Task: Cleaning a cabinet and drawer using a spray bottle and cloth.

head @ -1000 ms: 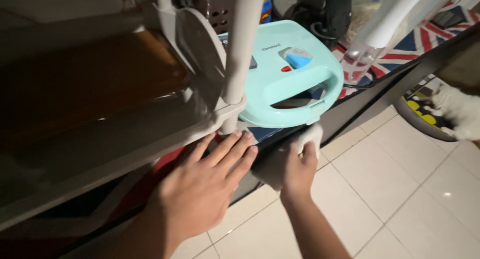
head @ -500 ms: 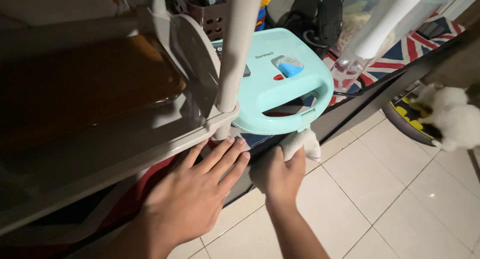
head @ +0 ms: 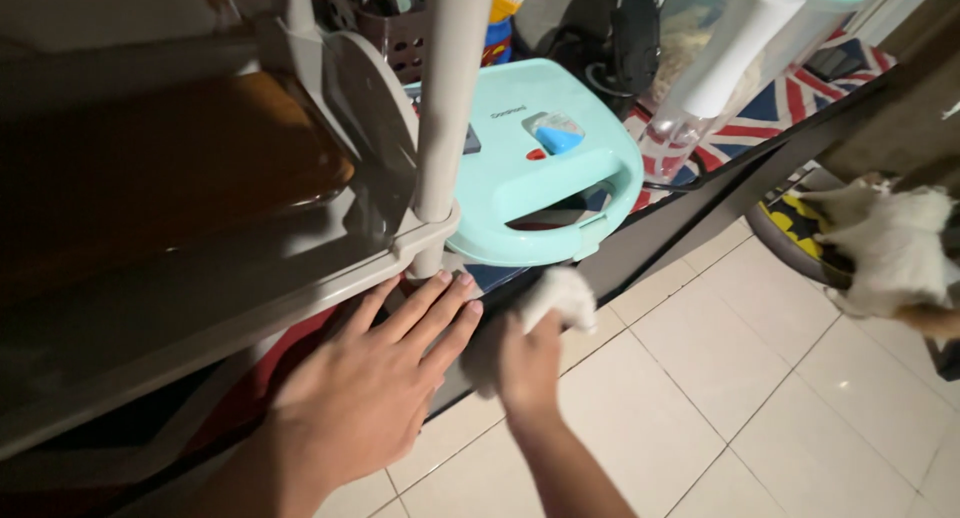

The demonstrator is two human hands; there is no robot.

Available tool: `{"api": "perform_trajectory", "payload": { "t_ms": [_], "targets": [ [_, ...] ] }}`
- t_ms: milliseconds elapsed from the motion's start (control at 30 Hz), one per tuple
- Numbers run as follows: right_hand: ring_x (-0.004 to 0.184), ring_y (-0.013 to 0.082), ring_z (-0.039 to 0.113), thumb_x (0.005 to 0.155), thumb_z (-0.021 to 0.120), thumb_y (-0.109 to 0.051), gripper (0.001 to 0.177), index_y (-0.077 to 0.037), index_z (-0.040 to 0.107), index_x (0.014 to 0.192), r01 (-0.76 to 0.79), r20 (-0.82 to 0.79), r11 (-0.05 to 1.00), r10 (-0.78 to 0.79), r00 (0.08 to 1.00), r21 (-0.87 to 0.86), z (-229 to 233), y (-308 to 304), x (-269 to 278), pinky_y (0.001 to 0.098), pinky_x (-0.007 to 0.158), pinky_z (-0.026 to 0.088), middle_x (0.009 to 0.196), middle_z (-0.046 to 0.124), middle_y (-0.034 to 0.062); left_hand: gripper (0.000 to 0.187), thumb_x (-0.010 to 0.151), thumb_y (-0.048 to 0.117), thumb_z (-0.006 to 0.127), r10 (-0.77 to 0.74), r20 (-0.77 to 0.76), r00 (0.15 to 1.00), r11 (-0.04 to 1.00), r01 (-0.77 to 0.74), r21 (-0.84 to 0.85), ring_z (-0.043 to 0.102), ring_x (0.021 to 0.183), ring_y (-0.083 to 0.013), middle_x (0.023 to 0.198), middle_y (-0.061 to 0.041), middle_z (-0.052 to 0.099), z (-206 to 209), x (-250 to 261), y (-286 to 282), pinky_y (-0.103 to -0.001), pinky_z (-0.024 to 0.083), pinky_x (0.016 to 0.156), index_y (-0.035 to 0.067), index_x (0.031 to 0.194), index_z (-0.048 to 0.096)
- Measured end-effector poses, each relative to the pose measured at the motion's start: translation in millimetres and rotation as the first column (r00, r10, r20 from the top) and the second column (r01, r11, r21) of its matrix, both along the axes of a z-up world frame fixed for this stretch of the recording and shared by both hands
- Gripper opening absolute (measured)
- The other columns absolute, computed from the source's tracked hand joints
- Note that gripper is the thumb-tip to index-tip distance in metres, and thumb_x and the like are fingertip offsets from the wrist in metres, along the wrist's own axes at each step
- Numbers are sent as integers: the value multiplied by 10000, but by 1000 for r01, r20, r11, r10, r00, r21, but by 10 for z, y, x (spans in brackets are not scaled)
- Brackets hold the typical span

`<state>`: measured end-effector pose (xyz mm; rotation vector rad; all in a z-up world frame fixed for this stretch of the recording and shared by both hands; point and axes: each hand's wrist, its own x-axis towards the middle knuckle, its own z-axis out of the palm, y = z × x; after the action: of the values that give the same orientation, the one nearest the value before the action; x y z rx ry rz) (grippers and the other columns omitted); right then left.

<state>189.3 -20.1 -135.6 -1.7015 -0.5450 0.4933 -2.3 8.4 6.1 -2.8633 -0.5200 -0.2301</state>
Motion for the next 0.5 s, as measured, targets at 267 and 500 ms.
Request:
{"api": "perform_trajectory", "payload": {
  "t_ms": [267, 500],
  "targets": [
    [877, 208, 642, 965, 489, -213, 277, -26, 645, 1097, -170, -324, 984, 175, 930, 43, 181, -48, -158, 373, 794, 528, 969, 703, 95, 867, 782, 289, 555, 26, -83, 996, 1000, -26, 8, 229, 1503, -346, 1639, -219, 242, 52, -8, 19, -573, 132, 1186, -14, 1539, 259],
    [872, 143, 625, 949, 495, -243, 265, -79, 664, 1070, -258, -328, 965, 258, 909, 44, -119, -109, -60, 314, 791, 511, 960, 704, 37, 875, 798, 288, 544, 41, -105, 994, 999, -44, -29, 199, 1506, -331, 1657, -192, 190, 20, 9, -9, -569, 125, 1182, 13, 1562, 219]
  ]
}}
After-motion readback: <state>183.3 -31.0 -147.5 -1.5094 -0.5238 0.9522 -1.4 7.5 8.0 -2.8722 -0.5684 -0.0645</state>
